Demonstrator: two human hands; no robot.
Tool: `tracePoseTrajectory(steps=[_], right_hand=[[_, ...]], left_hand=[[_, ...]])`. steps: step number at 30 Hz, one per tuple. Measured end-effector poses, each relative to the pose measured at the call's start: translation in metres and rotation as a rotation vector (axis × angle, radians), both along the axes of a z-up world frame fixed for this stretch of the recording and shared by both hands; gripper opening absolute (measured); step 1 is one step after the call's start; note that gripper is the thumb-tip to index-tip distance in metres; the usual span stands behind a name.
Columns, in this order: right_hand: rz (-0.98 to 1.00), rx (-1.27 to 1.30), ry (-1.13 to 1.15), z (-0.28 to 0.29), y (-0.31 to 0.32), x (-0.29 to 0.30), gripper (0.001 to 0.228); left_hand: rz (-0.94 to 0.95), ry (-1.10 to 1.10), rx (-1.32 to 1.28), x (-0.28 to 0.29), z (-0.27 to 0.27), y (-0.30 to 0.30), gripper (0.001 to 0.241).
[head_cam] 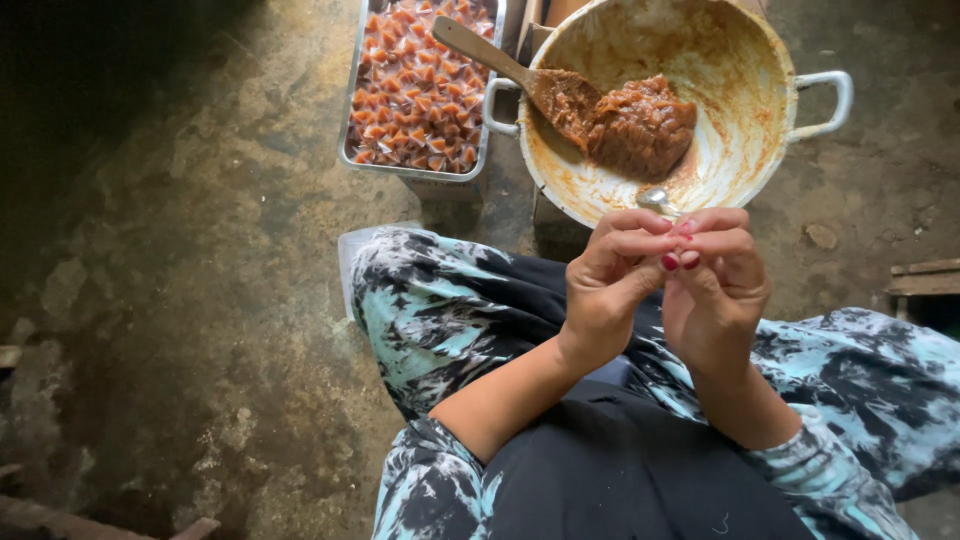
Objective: Scooping brown paste and wrapping it into individual plastic portions
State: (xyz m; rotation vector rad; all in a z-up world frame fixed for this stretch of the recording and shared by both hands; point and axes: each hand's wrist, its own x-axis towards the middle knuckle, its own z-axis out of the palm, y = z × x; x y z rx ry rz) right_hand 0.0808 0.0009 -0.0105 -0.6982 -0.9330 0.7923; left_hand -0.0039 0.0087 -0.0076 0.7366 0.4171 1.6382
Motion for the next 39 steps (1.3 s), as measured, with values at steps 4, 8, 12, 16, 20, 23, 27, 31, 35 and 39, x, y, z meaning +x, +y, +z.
tracePoseTrajectory(steps=[4, 8, 12, 16, 20, 23, 27, 31, 35, 39], right_hand=[[0.135, -0.114, -0.047, 0.007, -0.007, 0.008, 0.027], [0.285, -0.377, 0.217, -0.008, -0.002, 0.030, 0.042], [0.368, -0.272, 0.088, -0.011, 0.001, 0.027, 0.015], [0.233, -0.204, -0.025, -0.009, 0.001, 0.020, 0.010], [0.205, -0.156, -0.087, 0.003, -0.002, 0.010, 0.008], [0.161, -0.109, -0.127, 0.001, -0.002, 0.008, 0.006], [0.156, -0.127, -0.136, -0.001, -0.003, 0.007, 0.005], [0.141, -0.193, -0.193, -0.016, 0.005, 0.006, 0.008], [0.160, -0.347, -0.160, -0.047, 0.010, 0.021, 0.032], [0.125, -0.560, -0.121, -0.069, 0.007, 0.039, 0.021]], left_hand=[[-0.183, -0.011, -0.067, -0.005, -0.019, -0.003, 0.014], [-0.277, -0.051, -0.117, -0.012, -0.021, -0.003, 0.015], [-0.158, -0.047, -0.176, -0.008, -0.029, -0.001, 0.019], [-0.012, 0.291, 0.016, -0.019, -0.018, -0.004, 0.019], [-0.006, 0.285, -0.001, -0.014, -0.014, -0.006, 0.018], [0.033, 0.324, 0.012, -0.013, -0.015, -0.005, 0.016], [-0.006, 0.239, 0.017, -0.014, -0.016, -0.004, 0.016], [0.008, 0.220, -0.039, -0.013, -0.035, 0.004, 0.011], [-0.046, -0.070, -0.367, -0.022, -0.074, 0.041, 0.011], [0.216, -0.256, -0.636, -0.068, -0.144, 0.117, 0.016]])
